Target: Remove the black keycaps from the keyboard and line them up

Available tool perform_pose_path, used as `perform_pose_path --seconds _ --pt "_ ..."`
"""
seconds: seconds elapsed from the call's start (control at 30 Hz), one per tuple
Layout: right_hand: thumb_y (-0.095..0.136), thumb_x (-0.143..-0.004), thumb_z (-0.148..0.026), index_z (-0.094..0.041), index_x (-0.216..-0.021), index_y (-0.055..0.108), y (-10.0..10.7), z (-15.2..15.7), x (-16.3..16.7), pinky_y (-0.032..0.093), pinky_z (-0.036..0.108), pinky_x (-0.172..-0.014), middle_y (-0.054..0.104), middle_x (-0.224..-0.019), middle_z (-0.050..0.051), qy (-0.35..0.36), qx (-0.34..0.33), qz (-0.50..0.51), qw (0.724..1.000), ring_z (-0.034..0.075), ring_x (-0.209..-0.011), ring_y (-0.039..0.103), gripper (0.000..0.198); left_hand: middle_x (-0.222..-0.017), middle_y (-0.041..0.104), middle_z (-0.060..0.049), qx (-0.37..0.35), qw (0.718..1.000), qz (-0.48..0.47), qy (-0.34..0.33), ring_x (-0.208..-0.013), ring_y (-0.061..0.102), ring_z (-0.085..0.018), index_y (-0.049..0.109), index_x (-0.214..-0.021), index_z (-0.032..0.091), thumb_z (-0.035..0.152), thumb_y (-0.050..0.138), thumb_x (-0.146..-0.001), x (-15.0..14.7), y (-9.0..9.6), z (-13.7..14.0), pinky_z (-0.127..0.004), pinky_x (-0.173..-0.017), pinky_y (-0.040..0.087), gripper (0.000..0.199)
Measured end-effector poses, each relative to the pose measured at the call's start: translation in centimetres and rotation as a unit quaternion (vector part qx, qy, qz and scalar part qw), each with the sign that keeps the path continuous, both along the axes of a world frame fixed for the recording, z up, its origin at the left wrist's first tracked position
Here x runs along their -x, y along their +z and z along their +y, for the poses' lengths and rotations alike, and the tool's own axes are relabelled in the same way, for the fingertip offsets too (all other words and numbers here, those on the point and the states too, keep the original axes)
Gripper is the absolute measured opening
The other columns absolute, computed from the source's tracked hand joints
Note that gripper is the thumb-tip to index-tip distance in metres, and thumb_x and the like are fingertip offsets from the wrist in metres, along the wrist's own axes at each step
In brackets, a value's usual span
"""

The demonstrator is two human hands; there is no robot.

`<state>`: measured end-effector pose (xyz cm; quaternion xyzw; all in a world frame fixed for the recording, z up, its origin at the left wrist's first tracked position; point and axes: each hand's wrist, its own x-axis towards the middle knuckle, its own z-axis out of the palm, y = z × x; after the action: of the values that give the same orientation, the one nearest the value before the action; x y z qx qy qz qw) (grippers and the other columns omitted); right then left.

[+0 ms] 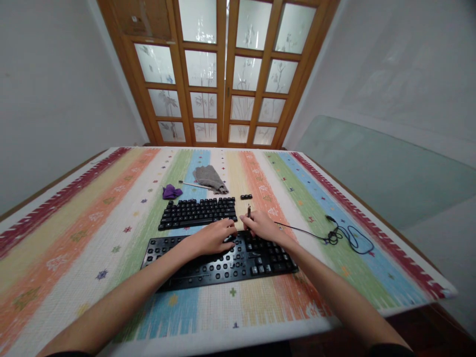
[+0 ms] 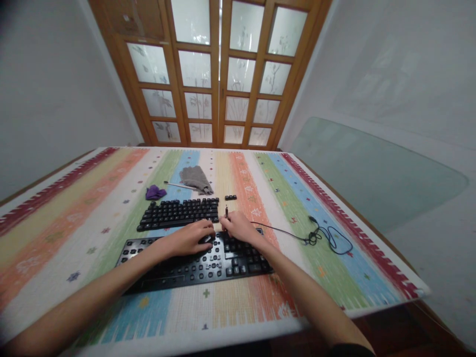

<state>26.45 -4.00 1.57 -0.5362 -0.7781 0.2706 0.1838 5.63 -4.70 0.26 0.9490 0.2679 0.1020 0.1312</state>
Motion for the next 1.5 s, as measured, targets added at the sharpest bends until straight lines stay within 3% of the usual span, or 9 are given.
perform_pose_path --seconds 0.2,0.4,0.7,1.0,1.2,1.37,1.5 --pt "0.044 -0.096 -0.028 -0.014 -0.065 0.066 1.4 0.1 -0.4 0.038 0.022 -0.055 0.054 -0.043 -0.002 0.011 -0.016 0.051 0.999 0.012 -0.045 0.055 0.040 -0.100 0.061 -0.007 0.029 0.997 -0.063 0.024 -0.095 0.059 -0.022 0.061 -0.099 0.017 0.033 0.062 -0.088 -0.6 0.5 0.2 -0.033 -0.086 0.048 0.019" --pt "0.044 -0.096 -0.032 -0.014 -0.062 0.063 2.1 -0.4 -0.6 0.037 0.023 -0.054 0.054 -0.046 -0.001 0.014 -0.061 0.073 0.995 0.012 -0.047 0.053 0.043 -0.099 0.063 -0.006 0.036 0.991 -0.130 0.022 -0.095 0.059 -0.021 0.062 -0.096 0.018 0.040 0.061 -0.090 -1.9 0.2 0.7 -0.033 -0.086 0.047 0.023" --pt "0.042 -0.098 -0.041 -0.016 -0.061 0.061 2.4 -1.0 -1.2 0.039 0.024 -0.056 0.057 -0.048 0.000 0.029 -0.091 0.079 0.992 0.014 -0.052 0.057 0.048 -0.089 0.064 -0.004 0.043 0.990 -0.129 0.025 -0.086 0.059 -0.018 0.062 -0.091 0.017 0.029 0.062 -0.088 -2.7 0.5 1.2 -0.031 -0.080 0.047 0.013" --pt "0.044 -0.097 -0.042 -0.015 -0.066 0.064 1.4 -0.7 -2.5 0.040 0.024 -0.055 0.058 -0.048 0.000 -0.023 -0.091 0.110 0.990 0.014 -0.049 0.058 0.045 -0.077 0.059 -0.001 0.009 0.988 -0.155 -0.002 -0.075 0.054 -0.015 0.058 -0.081 0.017 0.021 0.061 -0.079 -3.3 1.2 3.1 -0.027 -0.071 0.044 0.006" --pt "0.046 -0.096 -0.042 -0.016 -0.065 0.063 1.5 -1.2 -3.6 0.043 0.024 -0.055 0.060 -0.048 0.000 -0.055 -0.087 0.134 0.986 0.013 -0.046 0.059 0.044 -0.078 0.058 -0.003 -0.070 0.992 -0.093 0.054 -0.078 0.055 -0.018 0.060 -0.085 0.015 0.020 0.060 -0.080 -4.0 0.8 7.0 -0.029 -0.074 0.045 0.007" --pt "0.046 -0.096 -0.041 -0.017 -0.065 0.064 1.4 -1.7 -4.1 0.043 0.024 -0.056 0.061 -0.049 0.001 -0.048 -0.113 0.128 0.984 0.014 -0.050 0.059 0.044 -0.085 0.061 -0.007 -0.081 0.991 -0.003 0.106 -0.085 0.057 -0.021 0.062 -0.088 0.014 0.019 0.058 -0.082 -5.6 0.4 9.2 -0.030 -0.078 0.046 0.009" --pt "0.047 -0.096 -0.042 -0.016 -0.065 0.065 1.4 -2.3 -4.5 0.040 0.025 -0.054 0.059 -0.049 0.000 -0.050 -0.104 0.133 0.984 0.014 -0.047 0.056 0.044 -0.087 0.063 -0.010 -0.085 0.987 0.013 0.134 -0.089 0.059 -0.024 0.064 -0.087 0.015 0.018 0.056 -0.082 -6.6 -0.1 10.2 -0.033 -0.079 0.047 0.009"
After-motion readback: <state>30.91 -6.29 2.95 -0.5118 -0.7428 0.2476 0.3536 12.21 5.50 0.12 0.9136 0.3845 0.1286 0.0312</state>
